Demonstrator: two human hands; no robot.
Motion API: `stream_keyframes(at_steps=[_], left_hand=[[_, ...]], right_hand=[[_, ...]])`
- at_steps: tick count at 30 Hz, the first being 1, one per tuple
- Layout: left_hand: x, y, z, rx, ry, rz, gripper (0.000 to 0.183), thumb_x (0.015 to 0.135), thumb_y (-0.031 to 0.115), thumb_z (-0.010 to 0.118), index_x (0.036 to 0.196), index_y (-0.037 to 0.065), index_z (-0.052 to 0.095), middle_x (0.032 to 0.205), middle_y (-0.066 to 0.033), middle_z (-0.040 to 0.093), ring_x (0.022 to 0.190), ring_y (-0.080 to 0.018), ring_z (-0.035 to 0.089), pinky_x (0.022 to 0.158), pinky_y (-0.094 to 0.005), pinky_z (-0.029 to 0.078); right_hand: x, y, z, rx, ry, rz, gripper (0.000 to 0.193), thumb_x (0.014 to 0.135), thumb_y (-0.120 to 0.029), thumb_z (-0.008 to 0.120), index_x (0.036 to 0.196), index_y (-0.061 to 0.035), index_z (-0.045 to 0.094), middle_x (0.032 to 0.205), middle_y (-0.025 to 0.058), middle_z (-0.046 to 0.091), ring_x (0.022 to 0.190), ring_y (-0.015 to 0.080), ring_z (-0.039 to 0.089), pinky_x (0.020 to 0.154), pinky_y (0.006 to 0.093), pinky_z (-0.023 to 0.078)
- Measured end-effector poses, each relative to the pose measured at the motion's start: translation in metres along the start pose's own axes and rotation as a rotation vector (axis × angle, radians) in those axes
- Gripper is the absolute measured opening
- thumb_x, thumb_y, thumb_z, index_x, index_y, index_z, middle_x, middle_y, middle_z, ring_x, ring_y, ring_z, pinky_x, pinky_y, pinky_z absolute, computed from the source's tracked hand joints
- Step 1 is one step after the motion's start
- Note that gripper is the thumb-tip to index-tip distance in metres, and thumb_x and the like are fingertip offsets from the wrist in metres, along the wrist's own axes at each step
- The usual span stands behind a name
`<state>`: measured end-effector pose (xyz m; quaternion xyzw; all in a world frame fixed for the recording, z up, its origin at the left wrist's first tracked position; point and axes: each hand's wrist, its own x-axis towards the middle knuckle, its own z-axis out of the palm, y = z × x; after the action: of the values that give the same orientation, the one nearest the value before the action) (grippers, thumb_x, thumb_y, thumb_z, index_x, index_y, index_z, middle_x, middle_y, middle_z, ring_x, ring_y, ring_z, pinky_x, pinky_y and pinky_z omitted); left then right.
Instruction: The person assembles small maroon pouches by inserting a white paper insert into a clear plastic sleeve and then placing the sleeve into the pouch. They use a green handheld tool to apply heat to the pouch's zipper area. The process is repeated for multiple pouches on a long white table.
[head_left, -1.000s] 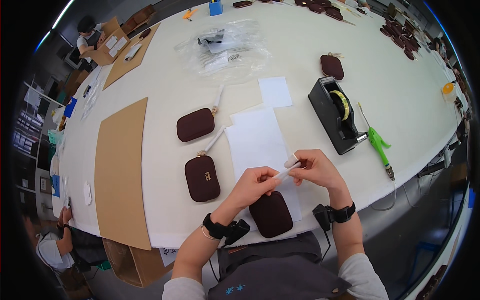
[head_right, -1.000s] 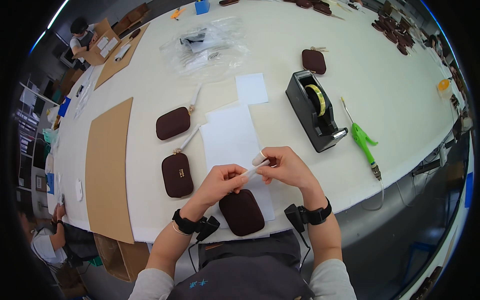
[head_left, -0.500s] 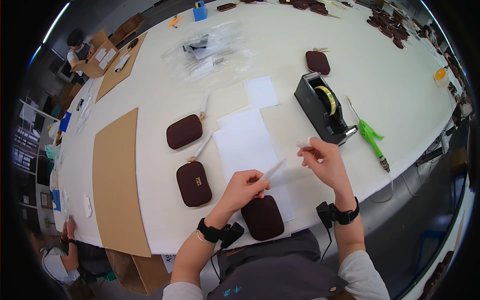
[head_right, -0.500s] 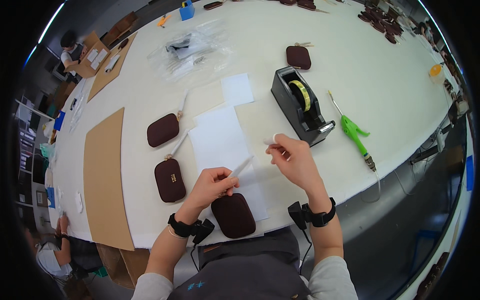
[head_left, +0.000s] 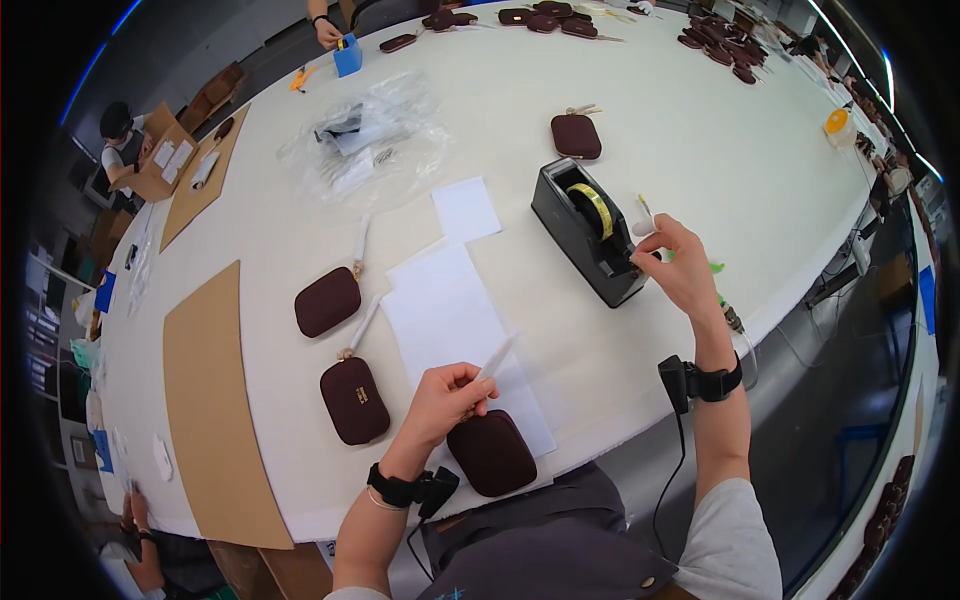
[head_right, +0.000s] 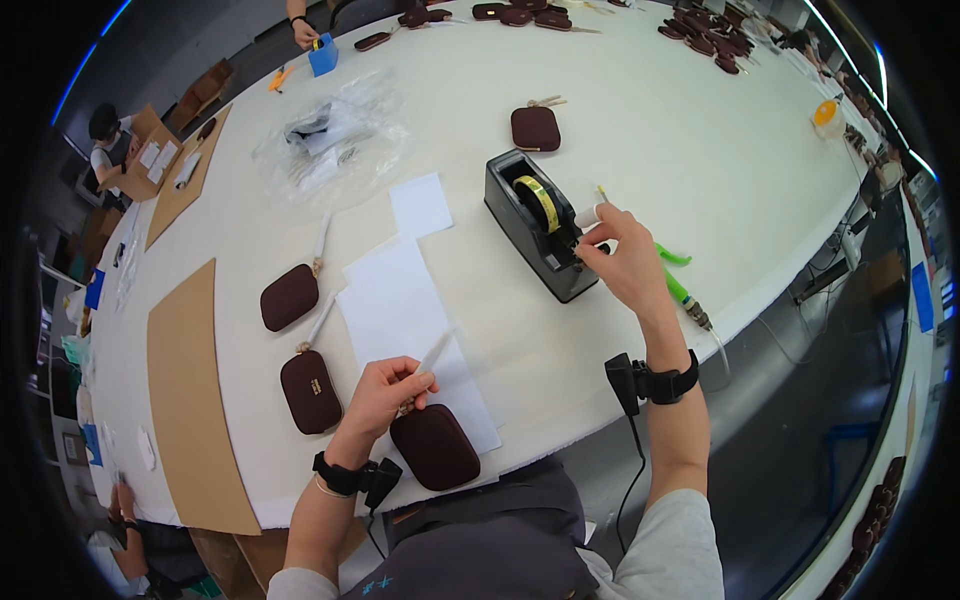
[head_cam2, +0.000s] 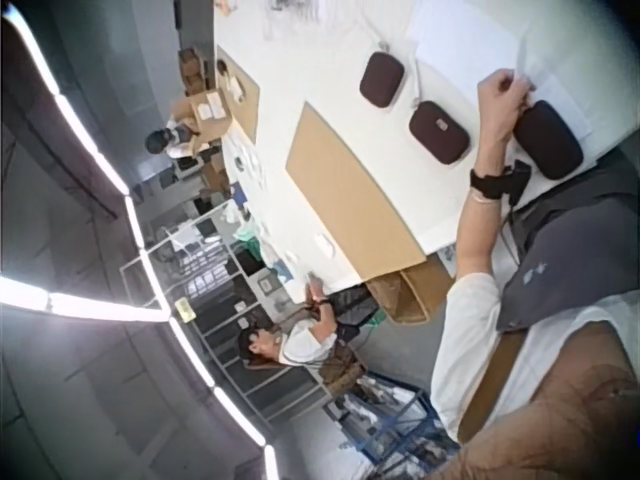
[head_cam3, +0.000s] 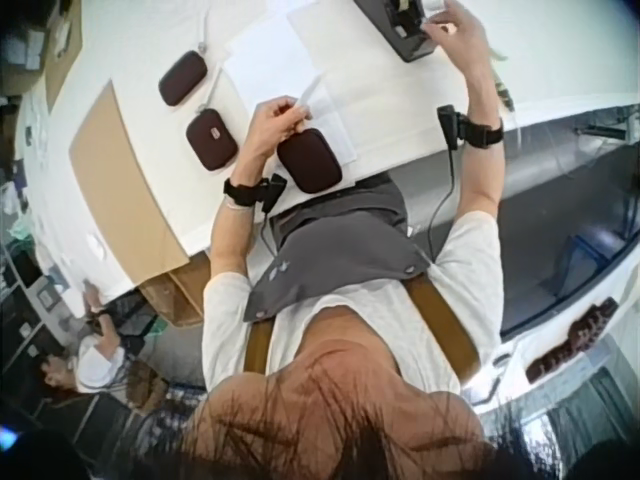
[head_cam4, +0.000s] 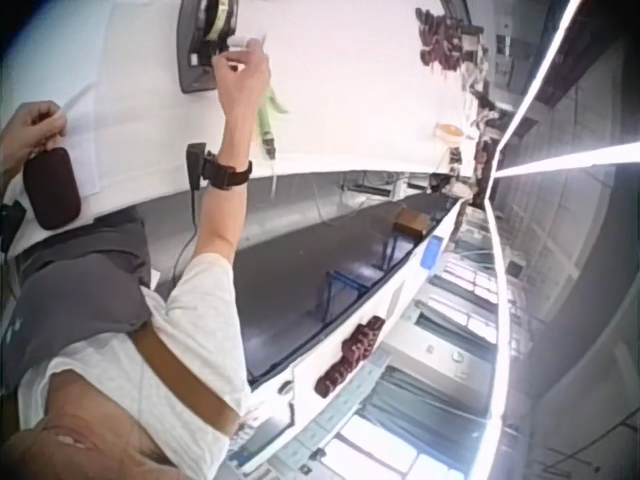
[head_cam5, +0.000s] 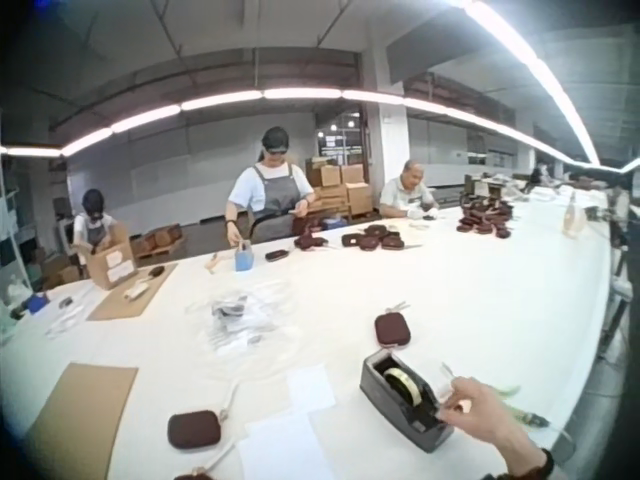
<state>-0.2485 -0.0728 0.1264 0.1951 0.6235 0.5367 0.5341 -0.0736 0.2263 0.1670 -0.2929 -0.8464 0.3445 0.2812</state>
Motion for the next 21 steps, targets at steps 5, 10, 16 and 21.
stream_keyframes(at_steps=[5, 10, 16, 21], left_hand=[[-0.002, -0.003, -0.003, -0.061, -0.015, 0.014, 0.016, 0.086, 0.015, 0.066, 0.082, -0.001, 0.063, 0.068, -0.0032, 0.061, 0.056, -0.0056, 0.053, 0.049, -0.0186, 0.039], [-0.001, -0.003, 0.001, -0.139, -0.053, 0.029, 0.015, 0.087, 0.014, 0.064, 0.083, -0.001, 0.062, 0.071, -0.0043, 0.062, 0.057, -0.0063, 0.054, 0.051, -0.0188, 0.041], [-0.003, 0.002, 0.006, -0.228, -0.092, 0.031, 0.014, 0.087, 0.013, 0.064, 0.087, 0.0, 0.061, 0.074, -0.0056, 0.062, 0.058, -0.0066, 0.055, 0.051, -0.0187, 0.041], [-0.003, -0.001, 0.007, -0.185, -0.054, 0.049, 0.015, 0.088, 0.014, 0.064, 0.088, 0.0, 0.06, 0.075, -0.0054, 0.063, 0.058, -0.0069, 0.055, 0.052, -0.0191, 0.041]], right_hand=[[-0.011, -0.032, 0.002, 0.214, 0.131, 0.16, 0.027, 0.073, -0.005, 0.066, 0.095, -0.0009, 0.05, 0.07, 0.0046, 0.061, 0.067, 0.0085, 0.053, 0.06, 0.0237, 0.041], [-0.034, -0.005, 0.003, 0.199, 0.118, 0.273, 0.031, 0.072, -0.004, 0.065, 0.096, -0.0017, 0.046, 0.071, 0.0058, 0.061, 0.065, 0.0094, 0.052, 0.061, 0.0251, 0.042], [-0.042, 0.014, 0.015, -0.162, 0.259, 0.131, 0.026, 0.074, -0.004, 0.064, 0.093, -0.0048, 0.047, 0.07, 0.0018, 0.06, 0.065, 0.0103, 0.054, 0.063, 0.026, 0.042], [-0.07, -0.041, 0.037, 0.342, -0.017, 0.137, 0.028, 0.076, -0.003, 0.066, 0.096, -0.0016, 0.047, 0.071, 0.0066, 0.061, 0.072, 0.0147, 0.059, 0.072, 0.0286, 0.045]])
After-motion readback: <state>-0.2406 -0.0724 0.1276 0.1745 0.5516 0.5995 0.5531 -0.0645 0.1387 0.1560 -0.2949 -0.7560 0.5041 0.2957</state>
